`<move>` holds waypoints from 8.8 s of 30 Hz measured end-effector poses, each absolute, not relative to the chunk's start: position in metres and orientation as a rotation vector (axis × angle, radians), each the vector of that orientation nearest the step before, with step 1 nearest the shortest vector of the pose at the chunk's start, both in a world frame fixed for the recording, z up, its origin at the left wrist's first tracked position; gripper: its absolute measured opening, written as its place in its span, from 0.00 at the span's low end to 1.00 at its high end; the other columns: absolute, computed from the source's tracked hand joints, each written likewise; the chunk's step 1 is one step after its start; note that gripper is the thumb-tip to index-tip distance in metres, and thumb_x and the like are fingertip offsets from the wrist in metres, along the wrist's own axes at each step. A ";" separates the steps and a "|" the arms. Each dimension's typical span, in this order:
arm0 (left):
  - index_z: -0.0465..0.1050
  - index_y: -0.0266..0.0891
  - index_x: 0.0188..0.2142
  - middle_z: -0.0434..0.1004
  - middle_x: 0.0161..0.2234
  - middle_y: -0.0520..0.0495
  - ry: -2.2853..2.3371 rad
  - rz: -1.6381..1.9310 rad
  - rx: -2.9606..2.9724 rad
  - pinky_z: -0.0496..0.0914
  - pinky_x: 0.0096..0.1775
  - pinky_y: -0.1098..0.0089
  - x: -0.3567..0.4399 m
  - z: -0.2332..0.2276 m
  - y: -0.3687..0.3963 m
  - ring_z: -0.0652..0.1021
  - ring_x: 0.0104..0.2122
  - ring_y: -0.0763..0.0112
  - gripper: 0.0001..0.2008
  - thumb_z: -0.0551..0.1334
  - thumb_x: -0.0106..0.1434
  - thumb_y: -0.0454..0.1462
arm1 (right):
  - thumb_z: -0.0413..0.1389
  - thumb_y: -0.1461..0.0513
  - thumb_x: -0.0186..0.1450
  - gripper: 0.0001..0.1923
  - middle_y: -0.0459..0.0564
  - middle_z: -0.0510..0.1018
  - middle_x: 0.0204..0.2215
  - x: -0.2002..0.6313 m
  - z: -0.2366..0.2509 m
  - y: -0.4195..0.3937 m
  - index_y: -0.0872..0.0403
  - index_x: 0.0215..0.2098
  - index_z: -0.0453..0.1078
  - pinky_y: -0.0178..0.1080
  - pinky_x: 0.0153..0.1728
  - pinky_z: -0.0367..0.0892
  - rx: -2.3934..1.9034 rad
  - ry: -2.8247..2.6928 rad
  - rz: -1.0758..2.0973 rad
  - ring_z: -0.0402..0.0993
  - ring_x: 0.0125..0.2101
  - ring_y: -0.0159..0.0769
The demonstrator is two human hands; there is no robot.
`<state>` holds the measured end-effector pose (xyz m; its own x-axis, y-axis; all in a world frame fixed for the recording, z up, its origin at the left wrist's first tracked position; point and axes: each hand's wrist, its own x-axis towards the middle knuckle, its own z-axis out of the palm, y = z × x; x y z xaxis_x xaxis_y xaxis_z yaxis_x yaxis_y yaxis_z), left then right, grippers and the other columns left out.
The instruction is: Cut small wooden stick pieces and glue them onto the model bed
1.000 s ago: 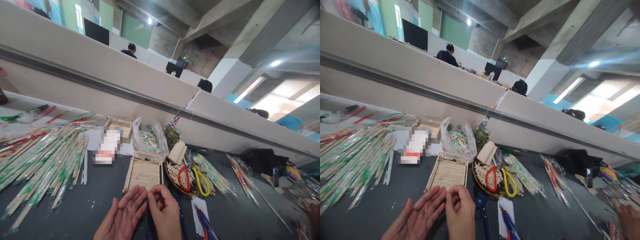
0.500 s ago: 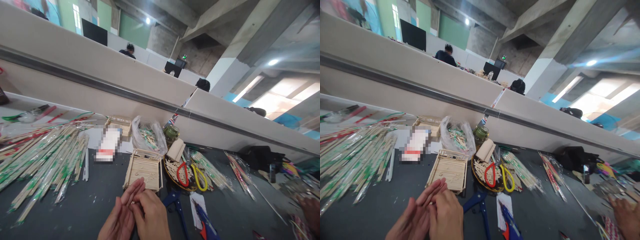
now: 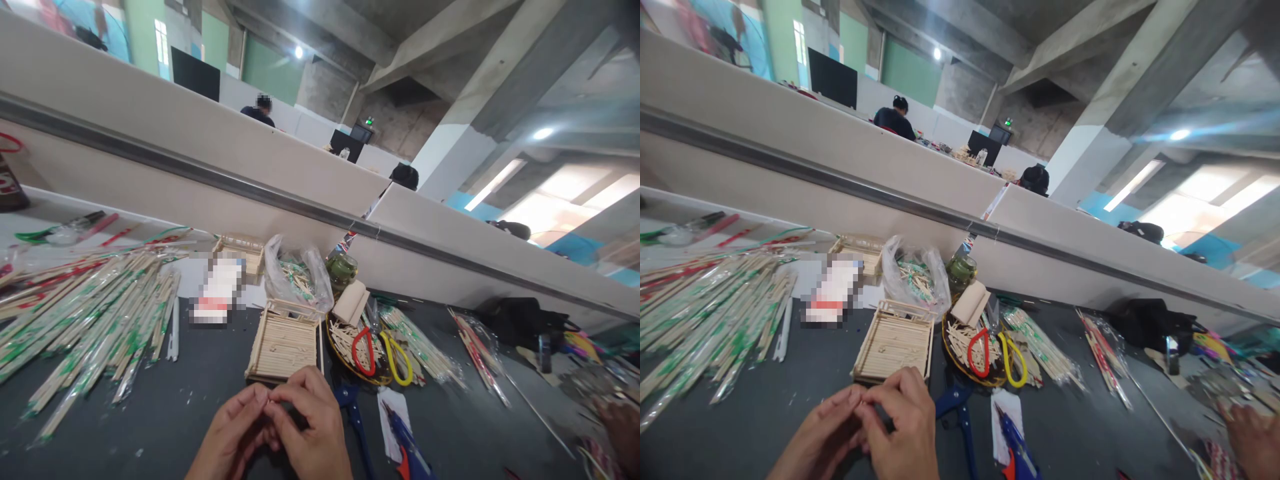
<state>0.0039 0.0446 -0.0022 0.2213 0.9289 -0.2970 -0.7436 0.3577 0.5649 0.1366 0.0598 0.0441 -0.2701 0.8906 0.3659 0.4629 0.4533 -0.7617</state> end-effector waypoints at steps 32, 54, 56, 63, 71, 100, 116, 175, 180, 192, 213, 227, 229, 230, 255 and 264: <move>0.78 0.37 0.19 0.66 0.22 0.54 0.715 1.078 0.688 0.58 0.27 0.72 -0.006 -0.006 0.048 0.64 0.22 0.76 0.21 0.72 0.53 0.52 | 0.57 0.74 0.53 0.14 0.43 0.70 0.32 0.152 0.068 0.061 0.51 0.33 0.70 0.33 0.35 0.61 -1.089 -2.099 0.696 0.69 0.36 0.31; 0.71 0.40 0.19 0.60 0.19 0.57 1.229 1.285 0.869 0.55 0.25 0.73 -0.017 0.008 0.050 0.59 0.21 0.74 0.21 0.68 0.56 0.52 | 0.57 0.67 0.61 0.05 0.46 0.72 0.36 0.160 0.070 0.119 0.51 0.35 0.70 0.39 0.42 0.58 -1.463 -2.448 0.101 0.67 0.41 0.37; 0.73 0.41 0.21 0.63 0.21 0.56 1.312 1.382 0.924 0.59 0.27 0.72 -0.019 0.010 0.050 0.63 0.23 0.72 0.18 0.68 0.57 0.50 | 0.57 0.66 0.61 0.04 0.46 0.73 0.35 0.156 0.066 0.132 0.51 0.34 0.71 0.40 0.41 0.57 -1.461 -2.511 0.051 0.68 0.41 0.38; 0.79 0.44 0.39 0.74 0.35 0.49 1.421 1.544 1.124 0.68 0.34 0.68 -0.027 -0.005 0.061 0.74 0.30 0.65 0.11 0.69 0.58 0.44 | 0.57 0.65 0.60 0.03 0.50 0.75 0.34 0.144 0.055 0.146 0.52 0.30 0.74 0.43 0.39 0.56 -1.474 -2.575 -0.006 0.68 0.39 0.41; 0.79 0.44 0.42 0.76 0.41 0.45 1.430 1.490 1.253 0.71 0.40 0.64 -0.030 -0.022 0.065 0.78 0.38 0.60 0.11 0.66 0.60 0.41 | 0.52 0.66 0.68 0.11 0.50 0.76 0.37 0.160 0.062 0.137 0.51 0.37 0.76 0.40 0.43 0.62 -1.594 -2.318 0.075 0.70 0.43 0.41; 0.75 0.43 0.42 0.74 0.46 0.43 1.490 1.498 1.286 0.70 0.50 0.57 -0.041 -0.027 0.069 0.75 0.48 0.54 0.10 0.63 0.63 0.42 | 0.52 0.63 0.65 0.16 0.56 0.79 0.47 0.149 0.042 0.122 0.55 0.48 0.76 0.46 0.53 0.65 -1.483 -1.713 0.624 0.74 0.49 0.45; 0.71 0.44 0.48 0.70 0.46 0.46 1.521 1.766 1.840 0.66 0.48 0.63 -0.021 -0.006 0.045 0.73 0.47 0.62 0.12 0.57 0.68 0.30 | 0.39 0.37 0.69 0.39 0.58 0.70 0.60 0.149 0.094 0.111 0.57 0.55 0.73 0.53 0.65 0.52 -0.363 -0.708 1.636 0.61 0.64 0.48; 0.82 0.45 0.39 0.82 0.37 0.48 1.207 1.574 1.074 0.75 0.28 0.72 0.007 -0.004 0.036 0.79 0.28 0.67 0.15 0.69 0.57 0.50 | 0.56 0.67 0.63 0.10 0.40 0.77 0.32 0.120 0.063 0.060 0.49 0.42 0.72 0.31 0.35 0.67 -1.534 -1.786 0.684 0.74 0.33 0.30; 0.84 0.46 0.33 0.83 0.36 0.47 1.226 1.578 1.284 0.77 0.31 0.71 0.008 0.001 0.030 0.81 0.33 0.62 0.10 0.69 0.56 0.47 | 0.61 0.62 0.54 0.21 0.39 0.73 0.25 0.127 0.047 0.043 0.54 0.47 0.69 0.33 0.31 0.65 -1.239 -1.104 1.252 0.70 0.26 0.30; 0.79 0.42 0.31 0.76 0.25 0.54 1.239 1.492 1.039 0.72 0.26 0.76 0.013 -0.001 0.029 0.74 0.22 0.73 0.13 0.72 0.52 0.48 | 0.46 0.48 0.66 0.19 0.49 0.79 0.29 0.247 0.022 -0.020 0.50 0.33 0.72 0.38 0.35 0.66 -1.941 -1.294 0.472 0.75 0.31 0.40; 0.79 0.43 0.34 0.75 0.24 0.56 1.256 1.405 1.060 0.69 0.26 0.77 0.015 -0.012 0.029 0.73 0.22 0.75 0.14 0.71 0.55 0.48 | 0.50 0.50 0.65 0.24 0.59 0.80 0.44 0.320 -0.032 -0.077 0.55 0.52 0.73 0.42 0.44 0.71 -2.299 -1.422 0.334 0.79 0.44 0.48; 0.77 0.45 0.29 0.80 0.33 0.49 1.160 1.228 1.672 0.74 0.38 0.68 0.020 -0.014 0.030 0.80 0.35 0.63 0.09 0.64 0.62 0.44 | 0.52 0.54 0.60 0.11 0.50 0.76 0.27 0.327 -0.045 -0.026 0.50 0.39 0.60 0.41 0.30 0.65 -2.378 -0.982 0.247 0.77 0.29 0.47; 0.77 0.45 0.29 0.81 0.41 0.46 1.170 1.064 1.824 0.73 0.44 0.64 0.022 -0.021 0.029 0.81 0.42 0.59 0.09 0.62 0.63 0.42 | 0.51 0.52 0.59 0.13 0.48 0.76 0.27 0.334 -0.048 -0.026 0.49 0.39 0.59 0.41 0.31 0.67 -2.301 -0.943 0.242 0.76 0.29 0.45; 0.77 0.46 0.29 0.81 0.45 0.45 1.191 0.982 1.873 0.73 0.46 0.62 0.023 -0.024 0.029 0.80 0.46 0.58 0.08 0.61 0.64 0.41 | 0.50 0.51 0.58 0.15 0.49 0.76 0.28 0.337 -0.050 -0.027 0.49 0.38 0.59 0.41 0.33 0.68 -2.258 -0.927 0.238 0.77 0.30 0.45; 0.75 0.45 0.31 0.79 0.56 0.44 1.074 0.662 2.313 0.76 0.48 0.60 0.040 -0.037 0.018 0.80 0.51 0.58 0.10 0.57 0.66 0.32 | 0.51 0.42 0.47 0.25 0.58 0.75 0.33 0.351 -0.054 -0.031 0.49 0.36 0.60 0.51 0.41 0.65 -2.029 -0.667 0.300 0.74 0.36 0.56; 0.75 0.46 0.33 0.80 0.54 0.43 1.098 0.734 2.314 0.74 0.52 0.58 0.040 -0.041 0.015 0.78 0.54 0.59 0.09 0.57 0.68 0.36 | 0.62 0.40 0.42 0.35 0.47 0.76 0.27 0.350 -0.038 -0.035 0.55 0.39 0.68 0.38 0.26 0.66 -1.772 -0.417 0.649 0.73 0.30 0.42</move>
